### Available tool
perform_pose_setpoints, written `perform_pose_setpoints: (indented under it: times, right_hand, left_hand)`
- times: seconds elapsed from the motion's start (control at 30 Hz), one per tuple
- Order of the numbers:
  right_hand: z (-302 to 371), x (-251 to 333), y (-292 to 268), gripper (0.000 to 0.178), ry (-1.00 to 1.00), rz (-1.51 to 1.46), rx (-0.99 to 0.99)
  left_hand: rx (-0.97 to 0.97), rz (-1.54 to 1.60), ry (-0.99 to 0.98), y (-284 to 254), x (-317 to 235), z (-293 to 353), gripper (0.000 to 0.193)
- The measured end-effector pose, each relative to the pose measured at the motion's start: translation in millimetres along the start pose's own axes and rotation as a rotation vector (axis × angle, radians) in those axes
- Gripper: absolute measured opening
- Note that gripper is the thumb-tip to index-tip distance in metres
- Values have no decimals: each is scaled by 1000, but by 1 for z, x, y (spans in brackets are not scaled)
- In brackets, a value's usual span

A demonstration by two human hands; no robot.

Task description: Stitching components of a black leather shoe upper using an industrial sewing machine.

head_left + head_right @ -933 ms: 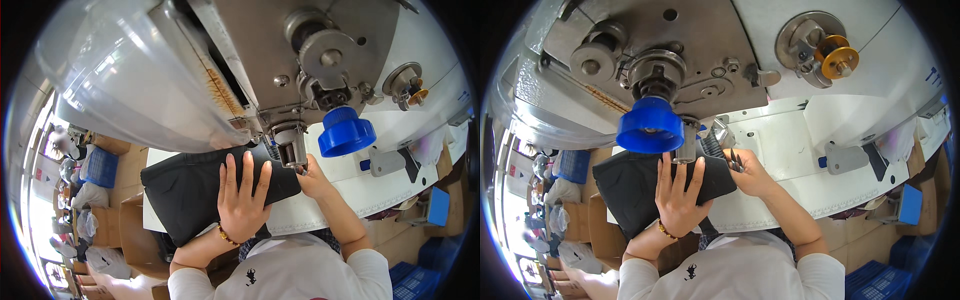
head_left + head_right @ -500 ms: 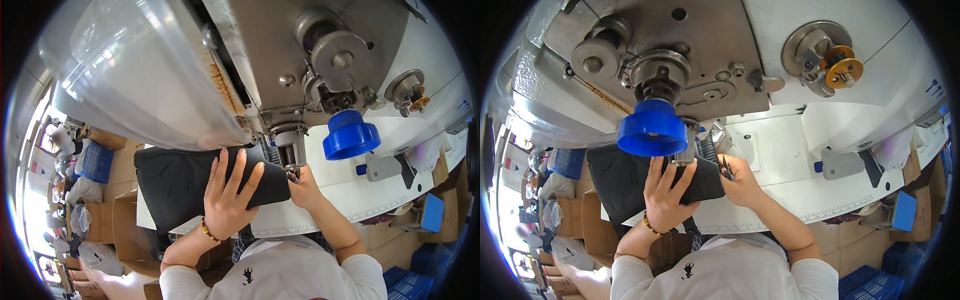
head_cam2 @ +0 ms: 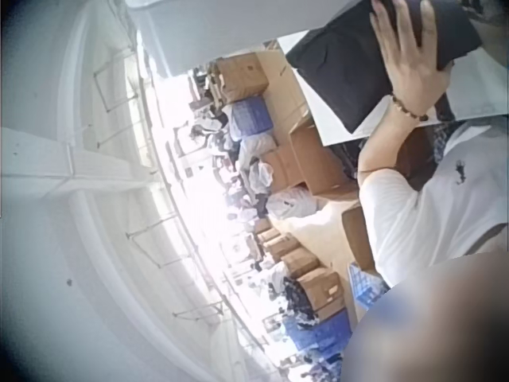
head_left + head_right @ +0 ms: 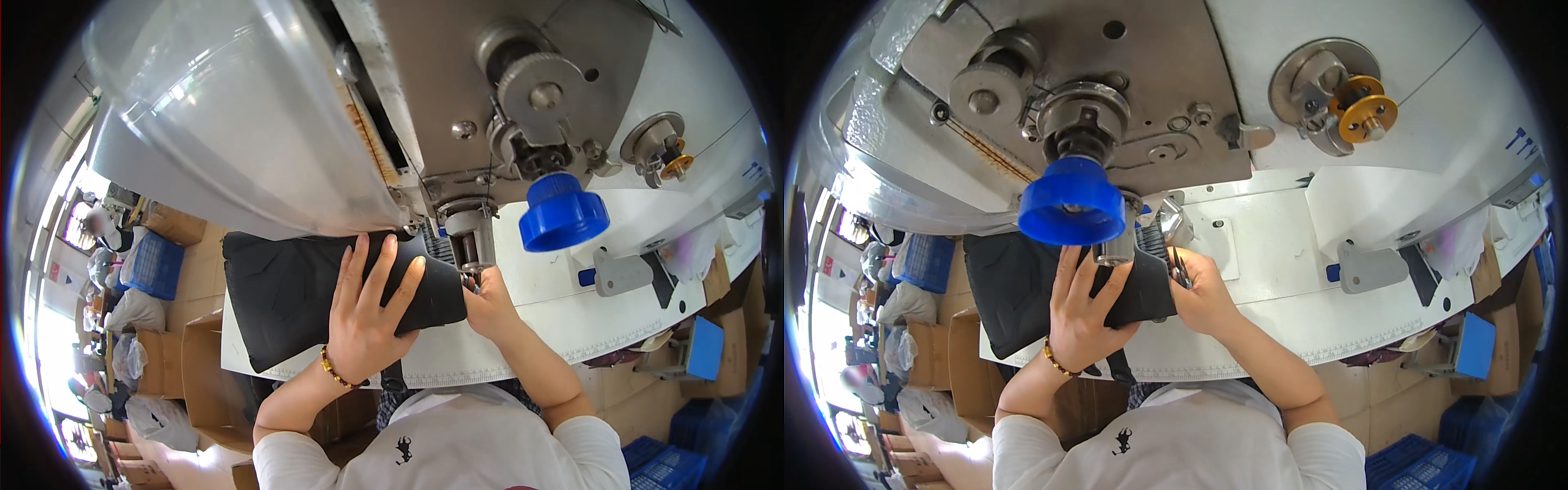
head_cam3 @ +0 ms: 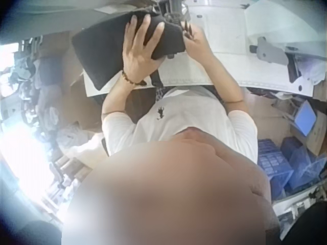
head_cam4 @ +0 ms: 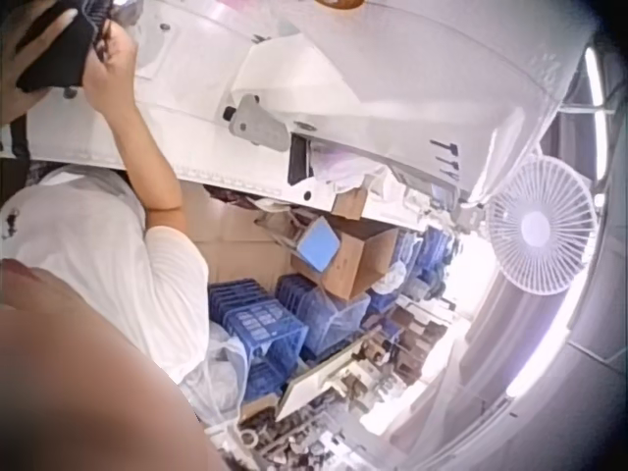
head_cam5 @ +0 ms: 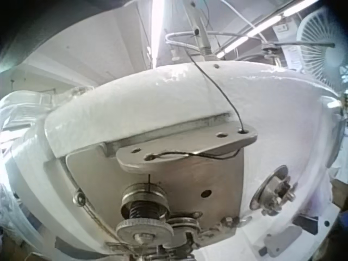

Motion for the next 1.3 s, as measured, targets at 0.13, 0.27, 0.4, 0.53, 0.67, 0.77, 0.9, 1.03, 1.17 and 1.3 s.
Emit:
perform_pose_setpoints:
  times: [0.13, 0.27, 0.4, 0.53, 0.67, 0.77, 0.9, 1.03, 1.17, 1.3]
  right_hand:
    - [5, -4, -7, 12, 175, 91, -14]
    - [9, -2, -11, 13, 50, 72, 73]
    - [13, 0, -10, 16, 79, 131, 172]
    - [17, 6, -10, 22, -1, 49, 245]
    - [16, 4, -9, 27, 49, -43, 187]
    - [16, 0, -7, 30, 123, 46, 47]
    - [15, 0, -3, 32, 68, 153, -3]
    - [13, 1, -4, 32, 97, 88, -30]
    - [12, 6, -4, 32, 68, 110, -18]
    - [10, 9, 0, 32, 68, 114, -39]
  left_hand:
    - [28, 52, -5, 5, 3, 3, 72]
    - [76, -79, 97, 8, 1, 7, 68]
    - [92, -163, 46, 8, -3, 10, 68]
    - [89, -169, 57, 8, -3, 9, 68]
    - [78, -148, 62, 7, -3, 8, 70]
    - [77, -159, 58, 7, -5, 9, 66]
    - [54, -170, 29, 7, -7, 8, 58]
    - [40, -190, 26, 10, -9, 7, 57]
    - [39, -158, 24, 10, -8, 7, 56]
    - [64, -132, 34, 6, -4, 5, 58]
Point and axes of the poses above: each hand's wrist, its own z-axis away from the middle knuckle, its own y-axis out of the palm, x = y × z, the point moved 2 cm from there along -z, towards the middle knuckle, and after that the axes turned 13 degrees about x, right-handed, at the moved point
